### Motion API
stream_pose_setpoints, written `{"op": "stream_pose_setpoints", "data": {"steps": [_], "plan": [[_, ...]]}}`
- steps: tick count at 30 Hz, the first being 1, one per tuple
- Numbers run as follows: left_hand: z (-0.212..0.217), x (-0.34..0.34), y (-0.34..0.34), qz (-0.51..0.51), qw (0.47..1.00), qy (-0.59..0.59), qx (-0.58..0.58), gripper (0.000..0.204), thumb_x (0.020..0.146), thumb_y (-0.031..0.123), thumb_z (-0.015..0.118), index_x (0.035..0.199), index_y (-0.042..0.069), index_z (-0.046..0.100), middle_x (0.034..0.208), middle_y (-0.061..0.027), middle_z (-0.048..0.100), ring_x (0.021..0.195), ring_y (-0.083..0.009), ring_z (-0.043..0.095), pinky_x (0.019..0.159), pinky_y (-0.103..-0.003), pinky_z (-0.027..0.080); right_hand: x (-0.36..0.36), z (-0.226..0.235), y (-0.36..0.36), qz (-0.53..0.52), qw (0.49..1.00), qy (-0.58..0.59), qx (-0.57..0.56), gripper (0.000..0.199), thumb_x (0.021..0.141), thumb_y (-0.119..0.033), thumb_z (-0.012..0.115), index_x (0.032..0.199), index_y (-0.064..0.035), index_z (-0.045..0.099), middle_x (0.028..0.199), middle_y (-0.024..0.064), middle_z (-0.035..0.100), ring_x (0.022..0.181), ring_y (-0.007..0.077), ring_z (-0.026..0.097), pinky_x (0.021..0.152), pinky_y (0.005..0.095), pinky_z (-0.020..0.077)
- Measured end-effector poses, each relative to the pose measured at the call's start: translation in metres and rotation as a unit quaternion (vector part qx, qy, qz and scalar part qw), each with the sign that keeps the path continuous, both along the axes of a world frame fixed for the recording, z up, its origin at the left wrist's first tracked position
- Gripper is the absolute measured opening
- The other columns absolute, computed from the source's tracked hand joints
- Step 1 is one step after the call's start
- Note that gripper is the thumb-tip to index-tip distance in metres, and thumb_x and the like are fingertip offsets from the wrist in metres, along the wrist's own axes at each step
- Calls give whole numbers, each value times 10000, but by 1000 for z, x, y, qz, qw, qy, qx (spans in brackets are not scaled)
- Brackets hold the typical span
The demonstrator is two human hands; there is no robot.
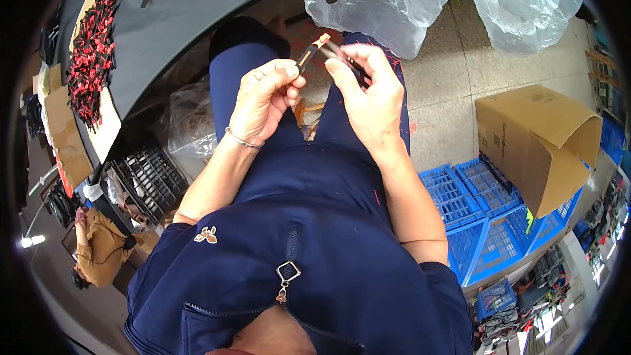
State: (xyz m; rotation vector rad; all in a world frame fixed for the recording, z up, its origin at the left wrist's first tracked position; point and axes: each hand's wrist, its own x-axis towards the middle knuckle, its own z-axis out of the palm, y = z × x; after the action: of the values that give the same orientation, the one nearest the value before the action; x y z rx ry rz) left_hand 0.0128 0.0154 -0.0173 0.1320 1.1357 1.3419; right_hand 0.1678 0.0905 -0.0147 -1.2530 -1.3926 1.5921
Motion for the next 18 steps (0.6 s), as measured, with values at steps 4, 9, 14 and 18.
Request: {"op": "stream_pose_setpoints", "data": {"steps": [4,9,14,18], "plan": [[1,5,2,1,1000,-3,1,121,879,83,608,948,-12,640,803,-59,658,632,-76,560,590,-216,465,4,-4,-8,35,970,-115,210,209,772,-122,767,915,-37,640,810,54,686,705,139,624,623,275,494],[5,9,3,-2,1000,6,20,115,880,82,612,944,-10,639,805,-53,657,640,-68,559,599,-211,464,4,-5,-6,43,931,-185,311,205,740,-130,787,865,-47,647,758,52,668,669,169,616,592,287,490],[2,6,6,-4,1000,2,14,114,878,87,621,941,-6,641,805,-48,657,641,-65,557,603,-206,463,4,-11,-5,1,979,-87,185,182,742,-131,785,842,-50,656,737,61,659,637,192,606,571,298,480],[3,4,2,-14,997,79,-11,113,873,102,639,925,2,648,795,-42,657,638,-58,552,600,-200,457,-2,-5,-4,57,956,-154,245,155,758,-128,772,829,-48,660,722,60,652,650,174,611,591,294,481]]}}
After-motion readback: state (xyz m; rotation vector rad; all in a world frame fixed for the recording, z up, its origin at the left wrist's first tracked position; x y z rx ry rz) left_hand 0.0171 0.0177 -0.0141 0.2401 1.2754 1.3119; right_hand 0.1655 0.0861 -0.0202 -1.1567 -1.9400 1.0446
